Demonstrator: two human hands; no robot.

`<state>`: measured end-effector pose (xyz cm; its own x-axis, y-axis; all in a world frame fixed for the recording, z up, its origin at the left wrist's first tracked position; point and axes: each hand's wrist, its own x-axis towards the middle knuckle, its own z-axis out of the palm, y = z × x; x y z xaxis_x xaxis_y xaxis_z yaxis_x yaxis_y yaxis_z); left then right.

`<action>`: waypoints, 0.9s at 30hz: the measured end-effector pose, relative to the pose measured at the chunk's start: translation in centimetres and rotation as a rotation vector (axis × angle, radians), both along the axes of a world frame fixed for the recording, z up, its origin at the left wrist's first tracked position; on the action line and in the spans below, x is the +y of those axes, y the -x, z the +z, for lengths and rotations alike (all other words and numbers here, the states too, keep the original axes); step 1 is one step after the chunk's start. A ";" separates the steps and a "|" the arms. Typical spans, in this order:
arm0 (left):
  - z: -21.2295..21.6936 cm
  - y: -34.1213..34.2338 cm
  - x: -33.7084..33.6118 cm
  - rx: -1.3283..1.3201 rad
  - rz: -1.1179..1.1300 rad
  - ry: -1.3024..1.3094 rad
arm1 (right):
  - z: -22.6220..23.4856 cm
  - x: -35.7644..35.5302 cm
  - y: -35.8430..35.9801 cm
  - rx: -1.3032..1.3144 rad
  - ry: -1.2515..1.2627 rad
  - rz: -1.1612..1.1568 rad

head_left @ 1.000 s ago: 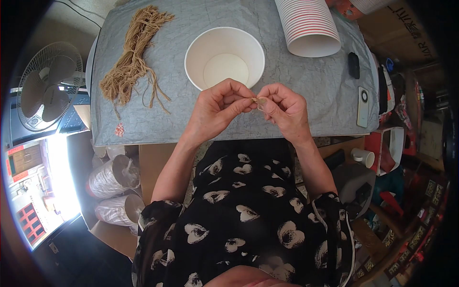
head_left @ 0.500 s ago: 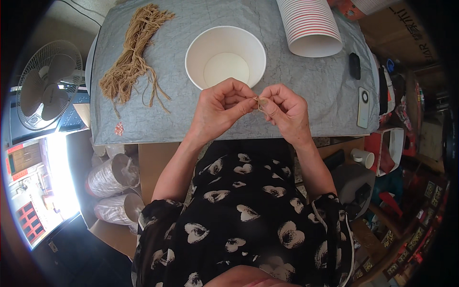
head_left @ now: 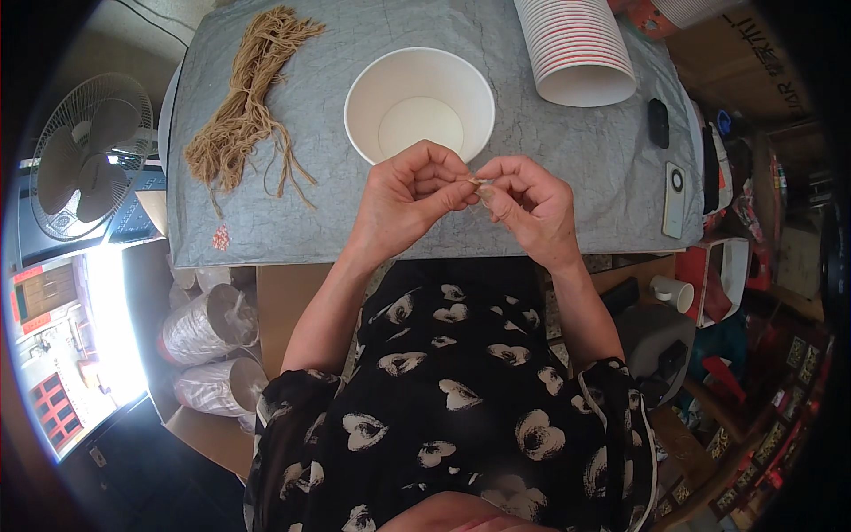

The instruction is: Threading and knotting pieces of string through pre-punched holes in paper cups to prepare them for hanging.

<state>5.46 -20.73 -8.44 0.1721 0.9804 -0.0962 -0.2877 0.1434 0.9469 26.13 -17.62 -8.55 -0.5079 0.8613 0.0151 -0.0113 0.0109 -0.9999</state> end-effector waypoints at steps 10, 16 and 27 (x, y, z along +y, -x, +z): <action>-0.1 -0.2 -0.2 0.059 0.021 -0.064 | 0.4 0.1 0.3 0.003 -0.008 -0.030; 0.3 -0.4 -0.2 0.180 0.030 -0.063 | 0.0 0.0 0.5 -0.115 -0.177 -0.035; 0.1 -0.4 -0.1 0.146 0.060 -0.079 | -0.4 -0.2 1.1 -0.062 -0.146 -0.113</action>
<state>5.89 -20.85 -8.29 0.1030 0.9940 -0.0377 -0.1525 0.0532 0.9869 25.04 -17.87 -8.98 -0.4120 0.9038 0.1157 0.0595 0.1534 -0.9864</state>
